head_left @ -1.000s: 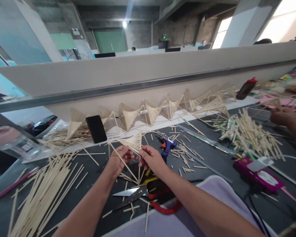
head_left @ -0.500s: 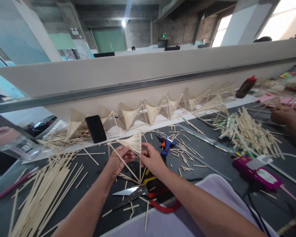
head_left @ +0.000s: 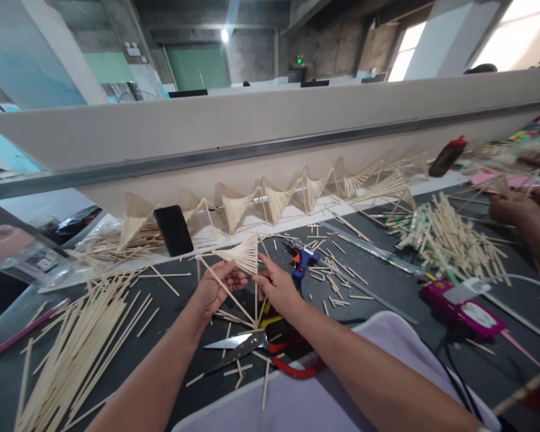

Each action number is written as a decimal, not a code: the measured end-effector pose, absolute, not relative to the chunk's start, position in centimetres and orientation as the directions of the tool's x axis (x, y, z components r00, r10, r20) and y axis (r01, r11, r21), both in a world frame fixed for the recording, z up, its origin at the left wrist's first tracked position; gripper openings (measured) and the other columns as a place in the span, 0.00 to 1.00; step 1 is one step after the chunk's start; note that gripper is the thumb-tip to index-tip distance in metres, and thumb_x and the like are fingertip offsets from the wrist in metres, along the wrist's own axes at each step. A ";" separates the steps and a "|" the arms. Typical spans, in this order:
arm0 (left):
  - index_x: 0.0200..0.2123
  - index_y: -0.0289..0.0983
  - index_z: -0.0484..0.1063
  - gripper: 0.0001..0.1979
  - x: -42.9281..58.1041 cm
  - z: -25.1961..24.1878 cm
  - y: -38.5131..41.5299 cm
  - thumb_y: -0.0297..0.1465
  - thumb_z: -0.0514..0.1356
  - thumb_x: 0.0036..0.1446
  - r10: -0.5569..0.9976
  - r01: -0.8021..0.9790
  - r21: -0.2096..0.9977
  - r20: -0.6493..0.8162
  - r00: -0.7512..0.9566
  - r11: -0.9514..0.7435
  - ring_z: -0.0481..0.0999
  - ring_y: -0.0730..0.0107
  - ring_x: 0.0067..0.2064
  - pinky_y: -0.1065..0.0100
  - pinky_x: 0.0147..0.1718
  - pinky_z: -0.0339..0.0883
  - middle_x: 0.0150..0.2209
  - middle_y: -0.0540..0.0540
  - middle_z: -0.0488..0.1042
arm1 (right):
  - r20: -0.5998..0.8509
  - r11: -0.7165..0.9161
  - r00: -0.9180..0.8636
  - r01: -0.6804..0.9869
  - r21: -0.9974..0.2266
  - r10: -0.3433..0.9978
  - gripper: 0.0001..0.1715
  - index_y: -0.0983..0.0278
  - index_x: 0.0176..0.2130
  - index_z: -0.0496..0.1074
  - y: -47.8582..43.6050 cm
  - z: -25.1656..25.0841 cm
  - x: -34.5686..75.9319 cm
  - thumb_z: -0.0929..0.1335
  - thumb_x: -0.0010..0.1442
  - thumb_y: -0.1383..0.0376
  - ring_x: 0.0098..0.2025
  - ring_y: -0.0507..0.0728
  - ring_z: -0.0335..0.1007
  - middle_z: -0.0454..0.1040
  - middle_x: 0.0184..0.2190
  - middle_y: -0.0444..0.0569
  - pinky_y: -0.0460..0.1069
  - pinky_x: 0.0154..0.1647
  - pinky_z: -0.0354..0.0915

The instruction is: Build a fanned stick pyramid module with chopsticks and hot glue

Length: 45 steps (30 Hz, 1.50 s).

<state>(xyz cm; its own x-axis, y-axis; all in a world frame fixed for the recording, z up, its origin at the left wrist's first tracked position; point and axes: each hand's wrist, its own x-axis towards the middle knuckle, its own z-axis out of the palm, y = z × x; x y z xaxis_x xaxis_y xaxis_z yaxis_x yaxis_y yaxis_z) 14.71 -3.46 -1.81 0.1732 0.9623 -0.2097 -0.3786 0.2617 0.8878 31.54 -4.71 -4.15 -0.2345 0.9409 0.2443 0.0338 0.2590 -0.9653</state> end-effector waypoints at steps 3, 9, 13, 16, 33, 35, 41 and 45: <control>0.30 0.29 0.71 0.09 14.8 -1.9 -3.4 0.30 0.63 0.49 0.963 -0.388 0.884 -0.208 0.172 0.261 0.77 0.68 0.24 0.70 0.25 0.73 0.23 0.43 0.76 | 0.216 0.213 -0.274 -0.042 -0.976 0.937 0.33 0.60 0.59 0.55 -4.6 -4.7 31.7 0.64 0.55 0.67 0.16 0.48 0.64 0.70 0.26 0.41 0.44 0.18 0.61; 0.30 0.29 0.70 0.08 14.8 -2.1 -3.4 0.30 0.63 0.50 0.966 -0.398 0.882 -0.200 0.166 0.251 0.77 0.69 0.23 0.70 0.25 0.73 0.23 0.44 0.76 | 0.211 0.211 -0.299 -0.036 -0.977 0.931 0.27 0.60 0.56 0.62 -5.0 -4.7 31.5 0.62 0.56 0.68 0.16 0.47 0.63 0.70 0.24 0.41 0.42 0.16 0.58; 0.30 0.29 0.70 0.09 14.8 -2.3 -3.5 0.30 0.63 0.50 0.966 -0.400 0.882 -0.195 0.170 0.249 0.77 0.69 0.23 0.71 0.24 0.72 0.23 0.43 0.76 | 0.206 0.220 -0.305 0.013 -0.975 0.930 0.23 0.60 0.52 0.65 -5.3 -4.3 31.5 0.61 0.57 0.68 0.15 0.47 0.60 0.67 0.22 0.40 0.42 0.14 0.58; 0.30 0.29 0.70 0.08 14.9 -2.3 -3.6 0.30 0.63 0.50 0.967 -0.398 0.884 -0.189 0.170 0.243 0.77 0.69 0.24 0.71 0.25 0.72 0.23 0.43 0.76 | 0.195 0.215 -0.309 0.030 -0.976 0.931 0.21 0.60 0.51 0.66 -5.5 -4.3 31.5 0.61 0.57 0.67 0.14 0.46 0.58 0.66 0.20 0.39 0.41 0.13 0.57; 0.47 0.34 0.70 0.21 10.8 3.2 -5.1 0.31 0.65 0.47 0.802 0.227 0.899 -0.437 0.406 0.375 0.77 0.66 0.38 0.68 0.38 0.69 0.38 0.40 0.77 | 0.170 0.143 -0.272 -0.113 -0.983 0.947 0.14 0.64 0.27 0.66 -4.4 -4.1 31.7 0.62 0.58 0.58 0.12 0.45 0.50 0.61 0.14 0.38 0.41 0.11 0.46; 0.37 0.31 0.74 0.15 8.9 4.7 -5.2 0.36 0.63 0.49 0.792 0.342 0.888 -0.438 0.425 0.308 0.76 0.68 0.30 0.70 0.30 0.68 0.31 0.40 0.77 | 0.152 0.122 -0.280 -0.123 -0.985 0.948 0.14 0.64 0.26 0.66 -4.5 -3.8 31.7 0.63 0.58 0.58 0.11 0.45 0.49 0.60 0.13 0.37 0.41 0.11 0.45; 0.30 0.34 0.73 0.12 6.4 4.1 -3.1 0.37 0.64 0.45 0.989 0.154 0.983 -0.081 -0.127 0.101 0.71 0.77 0.24 0.77 0.23 0.64 0.24 0.50 0.73 | 0.159 0.124 -0.278 -0.142 -0.982 0.947 0.14 0.63 0.26 0.64 -4.5 -3.1 31.8 0.61 0.59 0.58 0.10 0.46 0.48 0.56 0.09 0.35 0.41 0.10 0.45; 0.32 0.31 0.73 0.12 8.1 2.7 -2.5 0.35 0.62 0.49 0.981 -0.032 0.981 -0.193 -0.024 0.192 0.75 0.69 0.32 0.73 0.29 0.68 0.30 0.42 0.76 | 0.234 0.223 -0.266 -0.071 -0.972 0.935 0.15 0.63 0.26 0.64 -4.6 -2.8 32.2 0.62 0.58 0.56 0.12 0.45 0.51 0.60 0.15 0.38 0.42 0.12 0.48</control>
